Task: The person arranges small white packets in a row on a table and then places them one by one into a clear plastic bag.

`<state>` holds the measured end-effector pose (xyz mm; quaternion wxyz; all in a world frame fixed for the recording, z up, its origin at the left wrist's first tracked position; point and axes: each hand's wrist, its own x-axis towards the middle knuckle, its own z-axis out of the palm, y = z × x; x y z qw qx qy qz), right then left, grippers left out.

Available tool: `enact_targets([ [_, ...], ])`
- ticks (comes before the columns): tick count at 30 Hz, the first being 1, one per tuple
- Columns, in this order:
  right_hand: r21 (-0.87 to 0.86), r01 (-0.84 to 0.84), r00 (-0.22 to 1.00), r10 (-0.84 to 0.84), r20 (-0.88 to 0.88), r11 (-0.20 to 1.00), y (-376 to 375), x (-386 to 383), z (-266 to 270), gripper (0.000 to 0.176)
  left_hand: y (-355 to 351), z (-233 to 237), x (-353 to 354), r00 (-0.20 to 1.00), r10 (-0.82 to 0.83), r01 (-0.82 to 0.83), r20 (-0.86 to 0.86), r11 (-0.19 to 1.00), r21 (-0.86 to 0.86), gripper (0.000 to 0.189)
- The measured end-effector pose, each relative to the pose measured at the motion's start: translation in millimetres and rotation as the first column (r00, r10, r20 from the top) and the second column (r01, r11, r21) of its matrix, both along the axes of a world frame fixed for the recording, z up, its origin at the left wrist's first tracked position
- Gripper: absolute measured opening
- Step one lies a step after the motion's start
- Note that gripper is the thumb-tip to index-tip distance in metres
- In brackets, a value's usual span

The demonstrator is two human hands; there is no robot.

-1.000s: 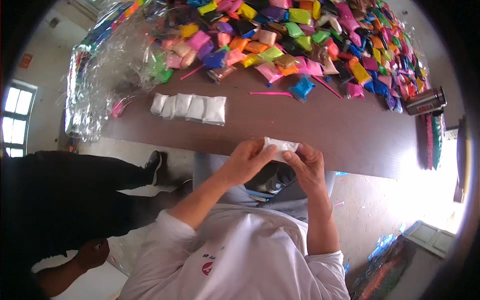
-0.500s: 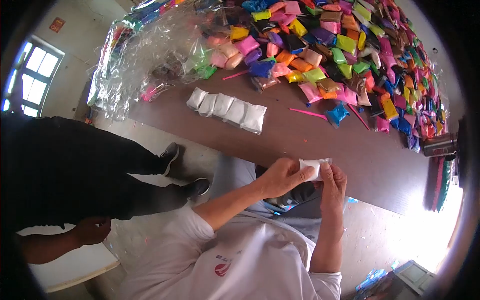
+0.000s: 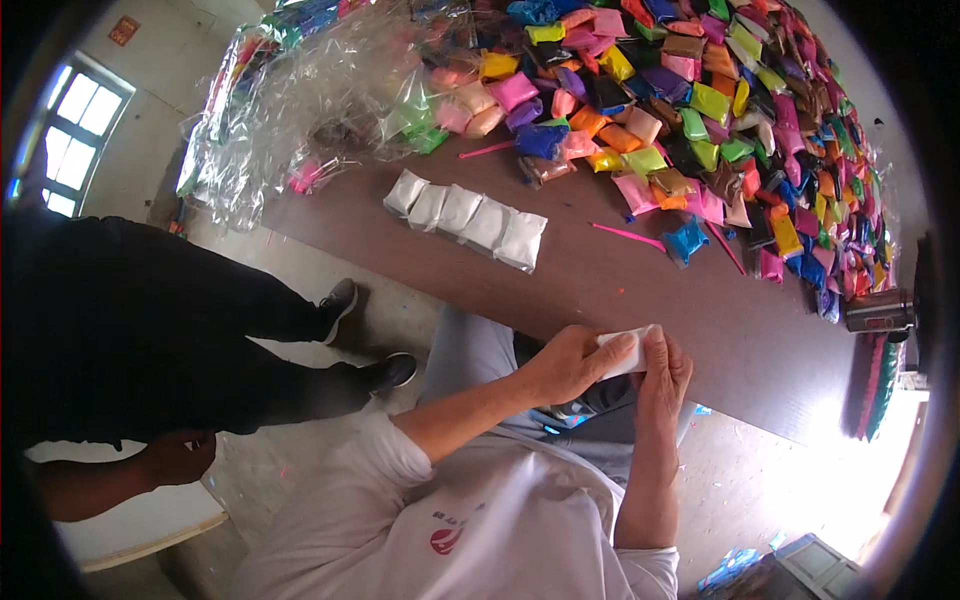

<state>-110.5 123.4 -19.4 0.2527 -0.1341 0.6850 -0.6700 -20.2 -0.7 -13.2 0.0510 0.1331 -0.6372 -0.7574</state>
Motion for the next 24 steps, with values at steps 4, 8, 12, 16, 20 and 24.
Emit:
enact_targets([
  [4,-0.025,0.135,0.99,-0.134,0.033,0.991,-3.6,7.2,2.6,0.037,5.2,-0.8,-5.7,0.988,0.113,-0.106,-0.109,0.992,0.068,0.047],
  [8,-0.046,0.063,0.988,-0.056,0.141,0.997,4.5,4.7,5.1,0.03,-6.4,-1.4,3.4,1.0,0.0,0.0,0.012,0.999,0.033,0.052],
  [12,0.104,-0.083,0.987,0.097,-0.129,0.991,9.6,-5.9,4.6,0.031,-7.5,-10.1,5.3,0.987,-0.145,0.136,0.067,0.983,0.127,0.053],
  [16,0.074,-0.076,0.992,0.082,-0.095,0.994,5.2,-1.9,9.9,0.034,-3.2,-11.3,6.6,0.994,-0.107,0.103,0.022,0.985,0.136,0.048],
  [20,0.106,-0.02,0.998,0.026,-0.056,0.994,0.9,3.4,8.5,0.035,1.6,-10.9,3.2,1.0,-0.019,0.019,-0.024,1.0,0.013,0.048],
  [24,0.036,0.084,0.996,-0.082,-0.043,0.996,-2.0,4.5,1.4,0.034,0.5,-5.2,3.4,0.998,0.019,-0.017,-0.062,0.999,0.042,0.047],
])
